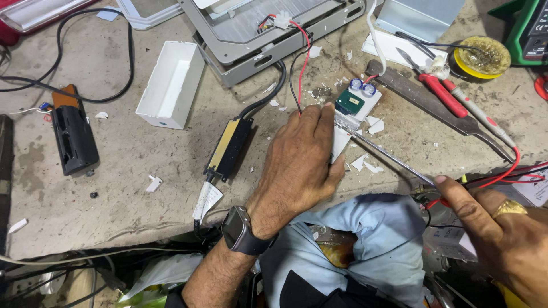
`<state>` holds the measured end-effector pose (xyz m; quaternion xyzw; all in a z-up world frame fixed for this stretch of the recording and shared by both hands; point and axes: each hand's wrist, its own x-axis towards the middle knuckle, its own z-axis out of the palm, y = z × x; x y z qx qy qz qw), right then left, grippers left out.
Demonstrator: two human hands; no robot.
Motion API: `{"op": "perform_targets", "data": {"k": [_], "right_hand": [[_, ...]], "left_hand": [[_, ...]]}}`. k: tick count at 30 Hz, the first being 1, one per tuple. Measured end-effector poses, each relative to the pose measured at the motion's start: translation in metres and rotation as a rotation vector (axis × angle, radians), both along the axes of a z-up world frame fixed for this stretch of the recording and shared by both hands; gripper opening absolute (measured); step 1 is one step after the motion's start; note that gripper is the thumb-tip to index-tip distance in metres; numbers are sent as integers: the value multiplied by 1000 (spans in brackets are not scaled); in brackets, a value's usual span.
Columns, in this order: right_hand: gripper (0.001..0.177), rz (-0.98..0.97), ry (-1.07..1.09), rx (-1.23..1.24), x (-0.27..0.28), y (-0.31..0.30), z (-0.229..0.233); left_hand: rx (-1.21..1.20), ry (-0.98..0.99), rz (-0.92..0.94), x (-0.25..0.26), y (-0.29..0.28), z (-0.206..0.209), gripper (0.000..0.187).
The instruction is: The person is repairing a small green circuit board. They use a screwdriver to adjust components, a soldering iron to solder connections, and a multimeter to test the board. The person also handles a white plastic housing and various wires during the process.
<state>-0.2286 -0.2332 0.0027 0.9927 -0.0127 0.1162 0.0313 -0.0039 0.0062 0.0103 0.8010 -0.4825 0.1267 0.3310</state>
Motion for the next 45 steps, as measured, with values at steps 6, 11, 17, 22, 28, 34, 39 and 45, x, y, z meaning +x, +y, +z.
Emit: {"op": "perform_targets", "data": {"k": [6,11,17,22,28,34,39,45], "right_hand": [[69,-214,182,626,-3,14,24],[62,-244,252,846,-5,-16,11],[57,-334,291,1169,4,-21,3],[58,-179,120,587,8,8,14],[70,-100,97,-127,3,34,6],[79,-170,158,-339,2,45,-1],[79,-63,42,-236,0,42,-19],[76,-57,-55,-268,1,46,-40]], "left_hand": [[29,20,54,-4,0,-3,75],[40,8,57,-4,0,-1,75],[45,46,50,-4,0,0,77],[15,37,3,-3,1,0,78],[40,71,-16,-1,-1,1,79],[14,100,-22,-2,1,3,80],[26,73,-14,-2,0,7,80],[66,54,-8,1,0,9,78]]}}
